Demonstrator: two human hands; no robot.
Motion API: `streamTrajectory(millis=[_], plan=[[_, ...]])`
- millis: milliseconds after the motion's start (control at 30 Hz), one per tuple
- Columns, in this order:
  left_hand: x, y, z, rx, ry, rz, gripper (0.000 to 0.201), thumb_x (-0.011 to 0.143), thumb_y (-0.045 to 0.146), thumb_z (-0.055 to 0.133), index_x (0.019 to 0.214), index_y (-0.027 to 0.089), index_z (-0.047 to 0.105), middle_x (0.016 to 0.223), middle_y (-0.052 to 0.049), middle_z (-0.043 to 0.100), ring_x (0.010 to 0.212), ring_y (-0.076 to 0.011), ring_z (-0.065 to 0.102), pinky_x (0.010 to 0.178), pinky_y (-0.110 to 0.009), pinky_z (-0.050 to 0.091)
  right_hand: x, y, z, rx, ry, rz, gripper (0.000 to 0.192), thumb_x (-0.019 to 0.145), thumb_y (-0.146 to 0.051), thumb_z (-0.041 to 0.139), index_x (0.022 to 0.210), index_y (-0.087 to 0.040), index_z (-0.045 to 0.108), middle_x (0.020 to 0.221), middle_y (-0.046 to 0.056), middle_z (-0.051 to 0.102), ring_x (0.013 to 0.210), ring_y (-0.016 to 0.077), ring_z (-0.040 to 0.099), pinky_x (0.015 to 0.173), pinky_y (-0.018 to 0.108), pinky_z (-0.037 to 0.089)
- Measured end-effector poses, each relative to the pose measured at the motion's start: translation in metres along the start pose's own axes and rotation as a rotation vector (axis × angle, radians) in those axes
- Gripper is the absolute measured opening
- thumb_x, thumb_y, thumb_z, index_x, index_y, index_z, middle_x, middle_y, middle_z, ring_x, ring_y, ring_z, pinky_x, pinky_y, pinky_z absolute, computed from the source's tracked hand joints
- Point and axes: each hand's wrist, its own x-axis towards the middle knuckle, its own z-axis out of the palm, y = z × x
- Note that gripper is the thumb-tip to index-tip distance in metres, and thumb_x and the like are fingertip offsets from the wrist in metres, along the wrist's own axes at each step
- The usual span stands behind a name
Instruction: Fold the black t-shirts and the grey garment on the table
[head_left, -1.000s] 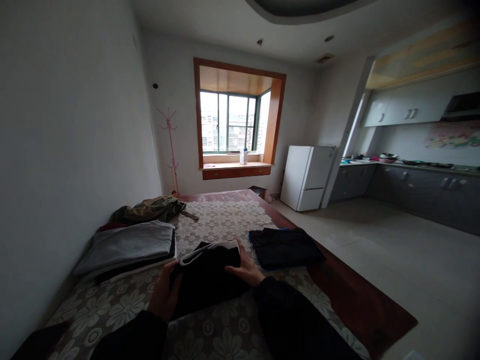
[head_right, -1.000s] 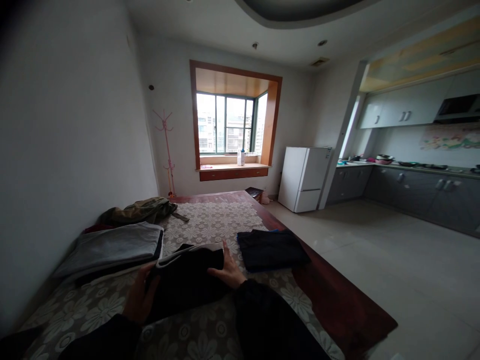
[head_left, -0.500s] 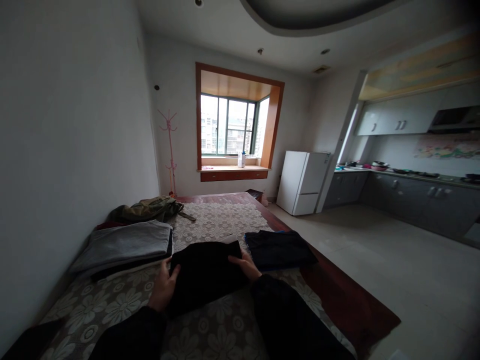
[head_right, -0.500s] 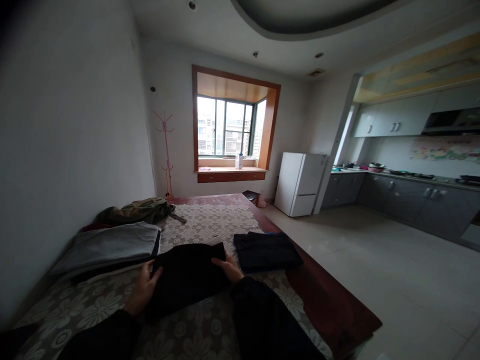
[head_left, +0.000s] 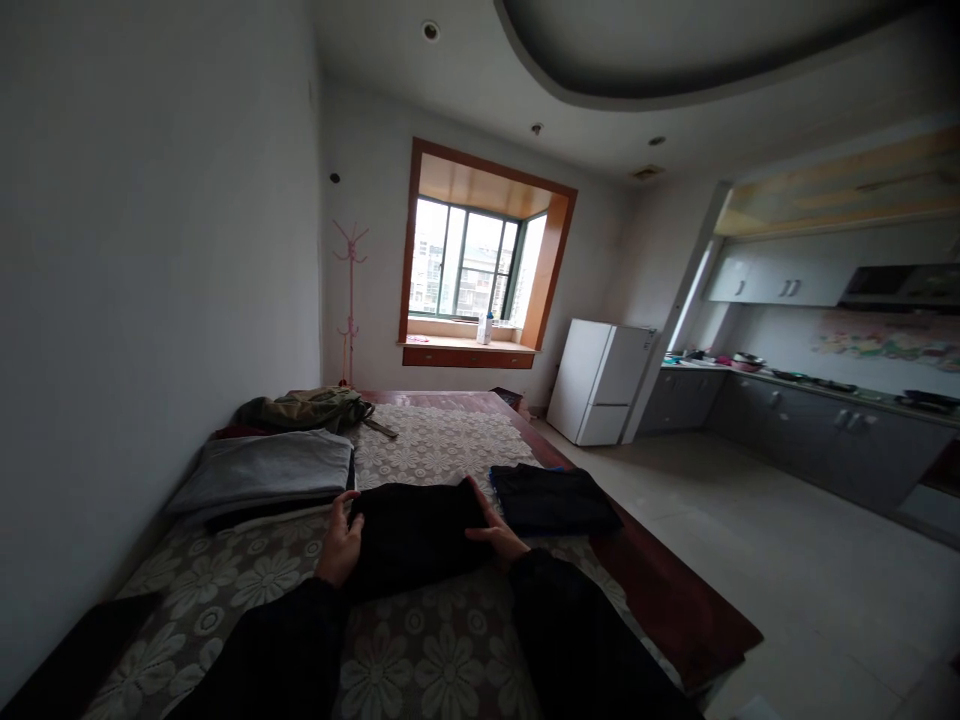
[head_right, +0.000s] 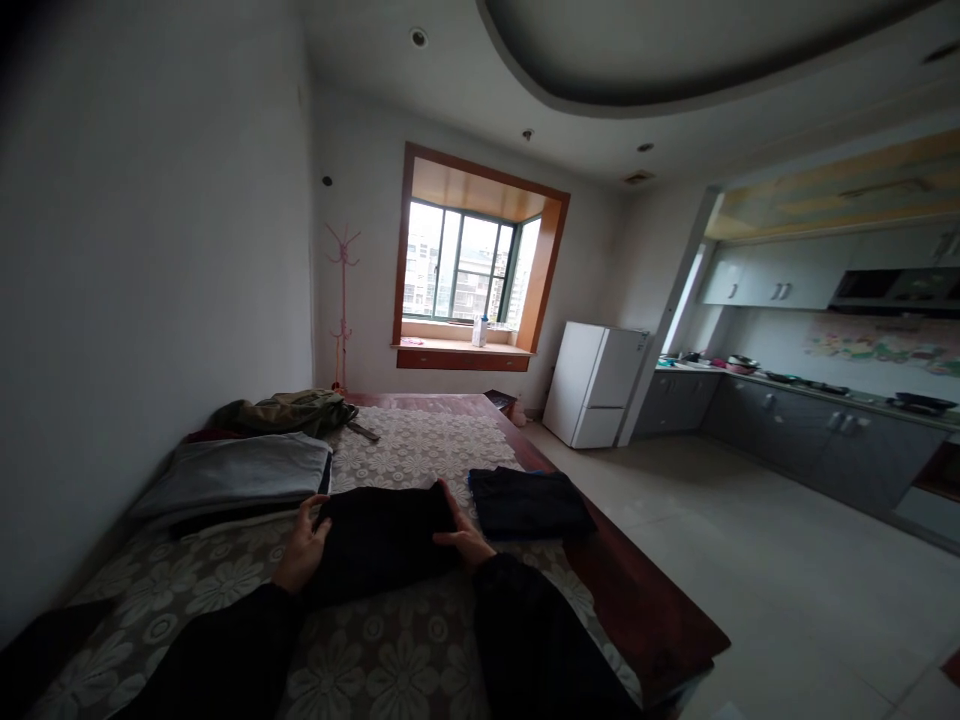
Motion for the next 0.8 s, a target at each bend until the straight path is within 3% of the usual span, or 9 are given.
streamTrajectory(millis=[100, 200, 267, 367, 433, 600, 700, 800], plan=[[0.002, 0.000, -0.001, 0.012, -0.005, 0.005, 0.033, 0.088, 0.028, 0.046, 0.114, 0.023, 0.066, 0.117, -0.006, 0.075, 0.112, -0.0227, 0.071, 0.098, -0.035, 0.054, 0.002, 0.003, 0.000, -0.047, 0.032, -0.015, 0.108, 0.071, -0.036, 0.086, 0.160, -0.045, 0.026, 0.165, -0.001, 0.038, 0.154, 0.0284, 0.029, 0.123, 0.049, 0.029], [0.003, 0.001, -0.002, 0.013, -0.053, 0.005, 0.034, 0.086, 0.032, 0.048, 0.107, 0.022, 0.073, 0.114, -0.006, 0.077, 0.110, -0.0242, 0.071, 0.097, -0.036, 0.054, 0.002, 0.004, -0.003, -0.097, 0.048, -0.041, 0.096, 0.075, -0.039, 0.084, 0.158, -0.042, 0.035, 0.166, -0.002, 0.036, 0.156, 0.0245, 0.023, 0.125, 0.045, 0.024], [0.003, 0.002, -0.003, 0.021, -0.084, 0.000, 0.036, 0.083, 0.034, 0.053, 0.108, 0.021, 0.075, 0.110, -0.007, 0.079, 0.107, -0.0258, 0.072, 0.096, -0.037, 0.055, 0.000, 0.005, -0.007, -0.074, 0.012, -0.009, 0.087, 0.074, -0.037, 0.085, 0.152, -0.039, 0.047, 0.159, 0.000, 0.047, 0.151, 0.0272, 0.035, 0.124, 0.046, 0.027], [0.004, 0.001, -0.003, 0.045, -0.095, 0.000, 0.040, 0.083, 0.036, 0.055, 0.113, 0.020, 0.075, 0.111, -0.008, 0.079, 0.108, -0.0271, 0.072, 0.096, -0.038, 0.055, 0.000, 0.005, -0.013, -0.074, -0.024, 0.137, 0.061, 0.068, -0.039, 0.088, 0.125, -0.025, 0.073, 0.127, 0.009, 0.073, 0.129, 0.0346, 0.061, 0.117, 0.052, 0.036], [0.003, 0.001, -0.002, 0.067, -0.091, 0.009, 0.043, 0.086, 0.035, 0.051, 0.119, 0.019, 0.073, 0.115, -0.009, 0.078, 0.111, -0.0269, 0.071, 0.097, -0.038, 0.055, 0.002, 0.004, -0.016, -0.077, -0.029, 0.223, 0.053, 0.065, -0.040, 0.088, 0.113, -0.021, 0.078, 0.110, 0.010, 0.078, 0.117, 0.0350, 0.068, 0.113, 0.053, 0.040], [-0.004, 0.005, 0.002, 0.160, -0.079, 0.066, 0.044, 0.092, 0.035, 0.046, 0.127, 0.020, 0.069, 0.128, -0.011, 0.073, 0.121, -0.0276, 0.067, 0.106, -0.042, 0.049, 0.008, 0.002, -0.008, -0.020, -0.020, 0.272, 0.082, 0.061, -0.028, 0.088, 0.139, -0.030, 0.064, 0.119, 0.004, 0.076, 0.113, 0.0285, 0.070, 0.108, 0.046, 0.046], [-0.011, 0.010, 0.003, 0.224, -0.083, 0.110, 0.043, 0.094, 0.036, 0.045, 0.127, 0.020, 0.067, 0.131, -0.012, 0.071, 0.125, -0.0290, 0.064, 0.109, -0.044, 0.046, 0.012, -0.005, -0.003, -0.069, 0.010, 0.249, 0.086, 0.058, -0.021, 0.084, 0.141, -0.029, 0.062, 0.120, 0.003, 0.076, 0.110, 0.0271, 0.071, 0.103, 0.043, 0.050], [-0.016, 0.014, 0.003, 0.266, -0.101, 0.138, 0.043, 0.092, 0.034, 0.048, 0.129, 0.021, 0.065, 0.134, -0.012, 0.068, 0.121, -0.0278, 0.066, 0.106, -0.041, 0.048, 0.015, -0.032, -0.006, -0.170, 0.024, 0.195, 0.084, 0.060, -0.018, 0.076, 0.142, -0.026, 0.062, 0.112, 0.003, 0.078, 0.102, 0.0243, 0.072, 0.097, 0.038, 0.052]])
